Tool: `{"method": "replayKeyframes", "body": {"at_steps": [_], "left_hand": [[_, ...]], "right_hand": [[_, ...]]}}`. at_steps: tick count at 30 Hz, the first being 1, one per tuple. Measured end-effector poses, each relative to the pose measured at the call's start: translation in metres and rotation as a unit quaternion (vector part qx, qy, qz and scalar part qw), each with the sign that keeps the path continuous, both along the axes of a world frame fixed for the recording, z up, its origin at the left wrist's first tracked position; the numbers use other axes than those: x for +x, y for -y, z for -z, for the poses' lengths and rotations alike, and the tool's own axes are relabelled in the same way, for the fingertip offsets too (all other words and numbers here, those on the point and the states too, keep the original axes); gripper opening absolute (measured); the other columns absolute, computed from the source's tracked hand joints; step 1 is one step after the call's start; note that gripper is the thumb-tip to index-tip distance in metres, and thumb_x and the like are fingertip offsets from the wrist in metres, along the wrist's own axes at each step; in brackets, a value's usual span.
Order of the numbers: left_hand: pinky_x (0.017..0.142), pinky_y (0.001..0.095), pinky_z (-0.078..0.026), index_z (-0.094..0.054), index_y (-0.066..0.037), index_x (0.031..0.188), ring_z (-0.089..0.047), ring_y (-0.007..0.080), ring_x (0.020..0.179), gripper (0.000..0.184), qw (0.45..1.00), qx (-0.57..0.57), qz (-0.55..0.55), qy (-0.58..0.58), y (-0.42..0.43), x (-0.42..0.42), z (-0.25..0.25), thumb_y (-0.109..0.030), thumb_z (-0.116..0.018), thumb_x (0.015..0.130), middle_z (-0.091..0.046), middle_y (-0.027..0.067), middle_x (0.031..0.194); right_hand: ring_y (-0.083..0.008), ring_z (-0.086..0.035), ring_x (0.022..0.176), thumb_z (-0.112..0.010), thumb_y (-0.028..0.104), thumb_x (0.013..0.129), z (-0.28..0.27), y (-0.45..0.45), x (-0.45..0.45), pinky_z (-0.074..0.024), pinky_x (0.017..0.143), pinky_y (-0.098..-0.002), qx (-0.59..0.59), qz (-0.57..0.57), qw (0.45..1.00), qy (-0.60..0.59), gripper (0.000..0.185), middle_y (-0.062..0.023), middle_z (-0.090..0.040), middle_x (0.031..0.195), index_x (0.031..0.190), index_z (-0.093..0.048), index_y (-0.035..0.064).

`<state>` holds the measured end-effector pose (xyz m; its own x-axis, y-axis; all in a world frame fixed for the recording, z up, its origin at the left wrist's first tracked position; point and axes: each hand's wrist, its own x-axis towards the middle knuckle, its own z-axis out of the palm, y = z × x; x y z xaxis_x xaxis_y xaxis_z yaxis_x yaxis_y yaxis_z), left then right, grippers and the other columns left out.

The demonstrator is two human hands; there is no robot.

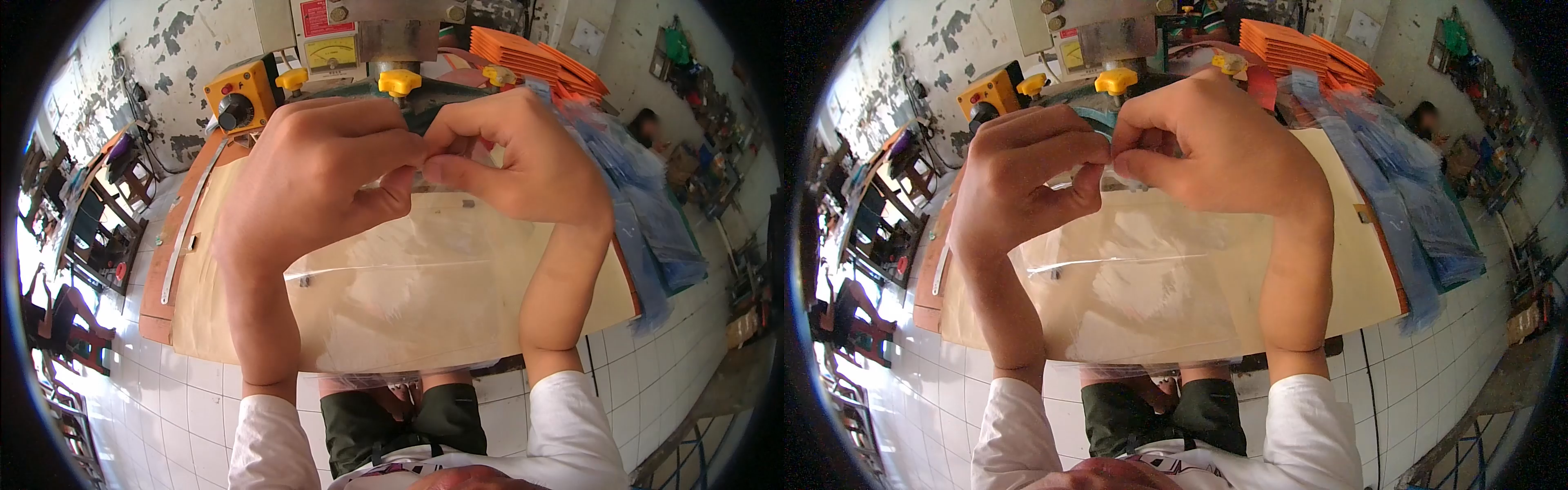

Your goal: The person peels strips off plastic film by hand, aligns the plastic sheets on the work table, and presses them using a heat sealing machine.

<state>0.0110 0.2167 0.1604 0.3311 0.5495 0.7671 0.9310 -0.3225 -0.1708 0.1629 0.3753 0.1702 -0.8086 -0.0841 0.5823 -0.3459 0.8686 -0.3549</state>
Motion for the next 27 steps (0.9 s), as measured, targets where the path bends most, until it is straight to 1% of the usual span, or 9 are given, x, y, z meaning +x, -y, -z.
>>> {"method": "replayKeyframes", "body": {"at_steps": [6,7,9,10,11,12,15,22,27], "left_hand": [[0.056,0.0284,-0.048,-0.064,0.0,0.078,-0.059,0.0168,0.063,0.015,0.995,0.013,0.033,0.094,0.0,-0.01,-0.003,0.009,-0.063,0.067,-0.061,0.0065,0.073],[0.062,0.0273,-0.048,-0.063,0.002,0.078,-0.059,0.0154,0.066,0.006,0.993,-0.005,0.0,0.117,0.004,-0.009,-0.006,0.007,-0.063,0.075,-0.062,0.0071,0.074],[0.065,0.0278,-0.048,-0.061,0.002,0.078,-0.058,0.0145,0.068,0.003,0.989,-0.038,-0.015,0.139,0.01,-0.02,-0.008,0.003,-0.063,0.079,-0.061,0.0068,0.074],[0.068,0.0282,-0.048,-0.06,0.003,0.078,-0.058,0.0135,0.069,0.008,0.984,-0.072,-0.029,0.161,0.011,-0.023,-0.01,0.0,-0.064,0.084,-0.061,0.0066,0.075],[0.073,0.0287,-0.049,-0.063,0.005,0.086,-0.06,0.0126,0.076,0.013,0.961,-0.12,-0.037,0.244,0.013,-0.019,-0.01,-0.007,-0.066,0.09,-0.065,0.0073,0.079],[0.073,0.0287,-0.049,-0.063,0.005,0.086,-0.06,0.0126,0.076,0.013,0.962,-0.12,-0.038,0.244,0.013,-0.016,-0.008,-0.007,-0.066,0.09,-0.065,0.0073,0.079],[0.073,0.0266,-0.05,-0.068,0.005,0.105,-0.065,0.0123,0.08,0.021,0.957,-0.171,0.026,0.231,0.01,-0.013,-0.005,-0.011,-0.068,0.091,-0.071,0.0087,0.089],[0.072,0.0244,-0.05,-0.067,0.006,0.104,-0.062,0.0074,0.081,0.018,0.932,-0.219,0.008,0.29,0.008,-0.002,-0.006,-0.008,-0.067,0.092,-0.07,0.0055,0.088],[0.075,0.0218,-0.05,-0.067,0.007,0.102,-0.06,0.0053,0.083,0.016,0.892,-0.231,0.018,0.389,0.006,0.004,-0.003,-0.008,-0.063,0.096,-0.069,0.0032,0.089]], "right_hand": [[-0.0094,-0.062,0.061,-0.071,0.008,0.08,0.002,-0.003,0.001,-0.0477,0.057,-0.025,-0.028,0.005,1.0,0.007,0.01,-0.0076,-0.07,0.072,0.087,-0.071,0.0],[-0.009,-0.061,0.062,-0.071,0.008,0.081,0.003,-0.006,0.001,-0.0473,0.057,-0.0247,-0.028,-0.002,1.0,-0.014,0.009,-0.007,-0.069,0.071,0.086,-0.07,-0.0003],[-0.0085,-0.061,0.062,-0.07,0.007,0.082,0.003,-0.01,0.004,-0.047,0.058,-0.0244,-0.028,-0.01,0.999,-0.036,0.008,-0.0064,-0.069,0.07,0.086,-0.07,-0.0005],[-0.0083,-0.061,0.063,-0.07,0.007,0.084,0.002,-0.011,0.005,-0.0468,0.058,-0.024,-0.033,-0.003,0.999,-0.038,0.008,-0.0057,-0.068,0.07,0.086,-0.069,-0.0006],[-0.008,-0.06,0.064,-0.07,0.007,0.085,0.001,-0.012,0.006,-0.0466,0.058,-0.0236,-0.039,0.004,0.998,-0.04,0.008,-0.005,-0.067,0.07,0.086,-0.068,-0.0008],[-0.008,-0.06,0.064,-0.07,0.007,0.085,0.0,-0.012,0.007,-0.0466,0.058,-0.0236,-0.039,0.003,0.998,-0.041,0.008,-0.005,-0.067,0.07,0.086,-0.068,-0.0008],[-0.0077,-0.06,0.066,-0.07,0.008,0.087,-0.001,-0.01,0.007,-0.0469,0.059,-0.0232,-0.026,-0.01,0.997,-0.074,0.009,-0.0043,-0.066,0.071,0.087,-0.067,-0.0011],[-0.0078,-0.062,0.069,-0.069,0.006,0.087,-0.002,-0.006,0.004,-0.0488,0.062,-0.0233,-0.036,-0.015,0.997,-0.072,0.007,-0.0046,-0.067,0.074,0.087,-0.067,-0.0016],[-0.0098,-0.066,0.072,-0.068,0.004,0.086,0.001,-0.007,-0.001,-0.0519,0.065,-0.0237,-0.048,-0.028,0.993,-0.105,0.007,-0.0061,-0.069,0.076,0.09,-0.069,-0.0017]]}}
